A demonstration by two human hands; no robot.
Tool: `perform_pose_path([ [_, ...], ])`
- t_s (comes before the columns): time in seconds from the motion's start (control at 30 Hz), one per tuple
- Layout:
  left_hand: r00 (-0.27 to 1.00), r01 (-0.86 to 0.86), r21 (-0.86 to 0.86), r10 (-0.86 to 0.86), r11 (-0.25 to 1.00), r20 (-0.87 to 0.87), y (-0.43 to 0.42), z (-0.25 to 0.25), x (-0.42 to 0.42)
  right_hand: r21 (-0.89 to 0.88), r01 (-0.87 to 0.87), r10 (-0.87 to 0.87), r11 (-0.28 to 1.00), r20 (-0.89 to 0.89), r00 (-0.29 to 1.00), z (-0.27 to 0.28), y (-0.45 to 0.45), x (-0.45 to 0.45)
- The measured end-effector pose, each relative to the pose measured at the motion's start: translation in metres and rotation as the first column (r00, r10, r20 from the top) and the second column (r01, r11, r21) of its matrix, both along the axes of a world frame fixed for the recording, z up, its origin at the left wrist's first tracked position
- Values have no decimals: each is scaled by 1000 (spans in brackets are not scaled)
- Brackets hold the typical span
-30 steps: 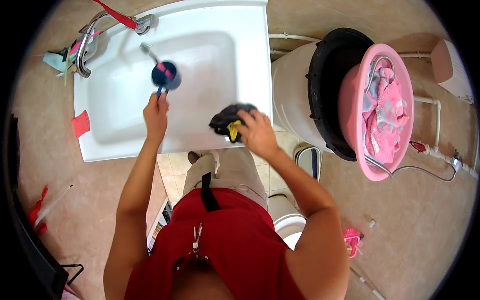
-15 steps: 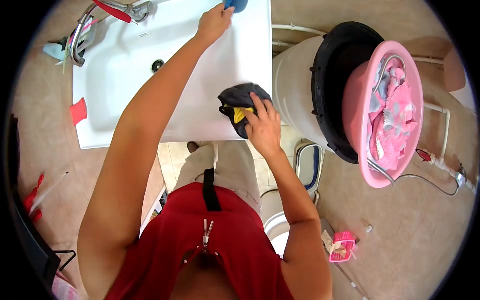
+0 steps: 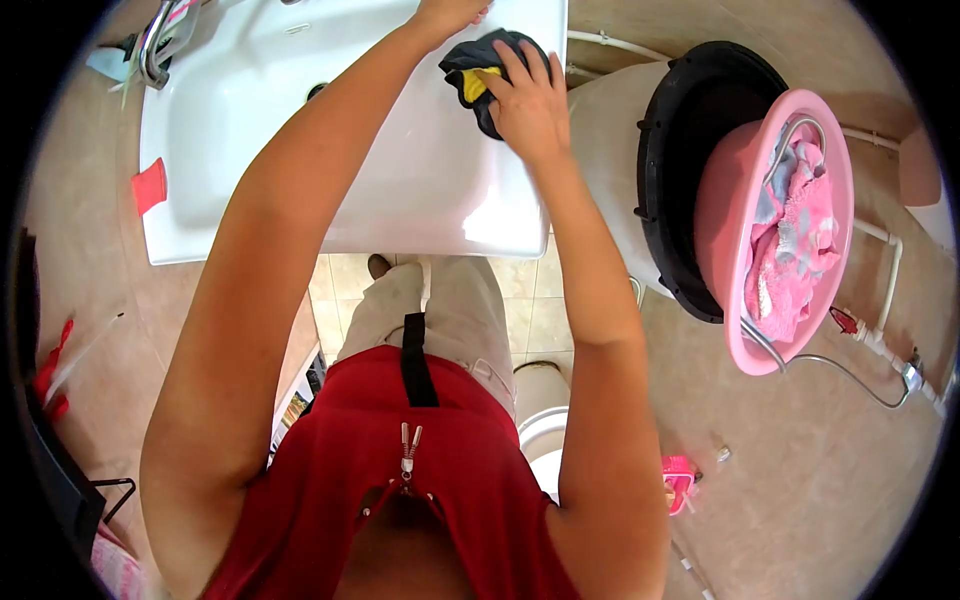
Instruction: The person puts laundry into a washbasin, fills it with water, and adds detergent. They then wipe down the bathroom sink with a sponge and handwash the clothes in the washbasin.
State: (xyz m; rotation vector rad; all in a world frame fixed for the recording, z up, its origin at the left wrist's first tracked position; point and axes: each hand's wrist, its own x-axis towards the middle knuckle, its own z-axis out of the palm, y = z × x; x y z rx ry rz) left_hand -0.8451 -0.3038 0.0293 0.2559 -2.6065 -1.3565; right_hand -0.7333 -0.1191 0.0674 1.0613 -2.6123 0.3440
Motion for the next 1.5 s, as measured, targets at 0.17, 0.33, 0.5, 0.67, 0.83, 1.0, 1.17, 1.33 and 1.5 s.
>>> perform_pose_path([
  [0.17,1000,-15,7,15,1000,19,-12,-2,20,285,-265,274,921,8,962,-10,-28,-20],
  [0.33,993,-109,405,83,908,83,-57,8,143,627,-198,192,753,79,978,-43,-59,19],
  [0.5,950,-306,219,283,926,133,-164,-14,267,443,-215,-95,870,578,811,-32,-70,116],
  [0.67,878,-461,-160,475,873,61,-242,-7,377,-156,263,83,952,960,268,15,-59,127],
  [0.83,853,-498,-369,520,785,-45,-270,-3,419,-372,538,177,757,908,379,63,-3,126],
  [1.0,827,-557,-404,531,725,-185,-279,-19,417,35,205,-201,978,414,888,13,43,159],
  [1.17,776,-630,-378,549,678,-308,-272,-23,417,49,300,-304,953,147,941,-10,-36,203],
  [1.33,749,-659,-257,586,707,-310,-272,-22,416,-161,283,-162,946,520,838,-29,-192,235],
  [1.5,766,-599,-22,566,800,-305,-285,-15,426,-337,-100,239,936,400,885,-20,-309,274],
])
